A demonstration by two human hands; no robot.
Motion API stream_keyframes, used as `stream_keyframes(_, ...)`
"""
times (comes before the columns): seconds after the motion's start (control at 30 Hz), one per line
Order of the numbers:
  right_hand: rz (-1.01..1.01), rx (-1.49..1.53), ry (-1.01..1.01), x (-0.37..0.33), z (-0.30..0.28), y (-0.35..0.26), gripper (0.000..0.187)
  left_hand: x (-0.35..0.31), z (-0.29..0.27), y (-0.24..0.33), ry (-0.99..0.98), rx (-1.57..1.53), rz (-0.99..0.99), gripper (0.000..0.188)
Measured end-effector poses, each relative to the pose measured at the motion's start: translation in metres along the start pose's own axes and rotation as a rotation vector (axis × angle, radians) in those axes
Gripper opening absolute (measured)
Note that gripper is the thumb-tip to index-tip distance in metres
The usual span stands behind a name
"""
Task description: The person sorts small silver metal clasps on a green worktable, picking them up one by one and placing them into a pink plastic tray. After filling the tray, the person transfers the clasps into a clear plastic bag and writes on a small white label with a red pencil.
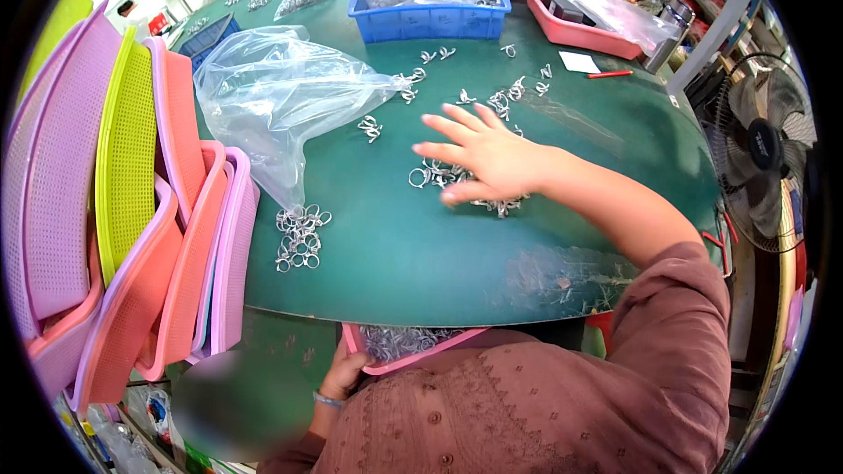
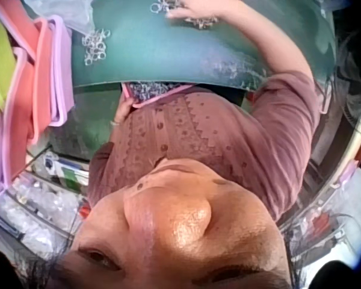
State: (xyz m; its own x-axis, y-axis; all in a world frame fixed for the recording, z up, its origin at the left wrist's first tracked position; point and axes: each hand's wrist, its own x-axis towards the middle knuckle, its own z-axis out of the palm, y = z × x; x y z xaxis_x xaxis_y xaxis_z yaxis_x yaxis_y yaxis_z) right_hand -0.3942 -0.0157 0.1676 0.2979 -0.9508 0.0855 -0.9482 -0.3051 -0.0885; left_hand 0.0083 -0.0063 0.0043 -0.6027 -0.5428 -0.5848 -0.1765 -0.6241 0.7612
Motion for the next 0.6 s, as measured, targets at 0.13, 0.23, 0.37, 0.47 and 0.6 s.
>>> stream_keyframes(0.13,-0.040,0.120,0.044,0.074,0.032,-0.004,0.063,0.001,-0.001,-0.002,-0.044,-0.024,0.046,0.077)
stream_keyframes(0.23,-0.005,0.050,-0.010,0.106,0.044,-0.006,0.061,-0.003,0.009,0.006,-0.025,-0.026,0.052,0.077)
stream_keyframes(0.37,0.077,0.090,-0.148,0.097,0.045,-0.002,0.059,-0.006,0.004,0.003,-0.045,-0.014,0.062,0.078)
stream_keyframes(0.47,0.064,-0.039,0.018,0.049,0.037,-0.010,0.059,-0.004,0.000,-0.001,-0.052,0.010,0.076,0.081)
stream_keyframes(0.6,0.130,-0.039,-0.058,-0.010,0.027,-0.010,0.061,0.001,0.001,-0.001,-0.053,-0.012,0.050,0.084)
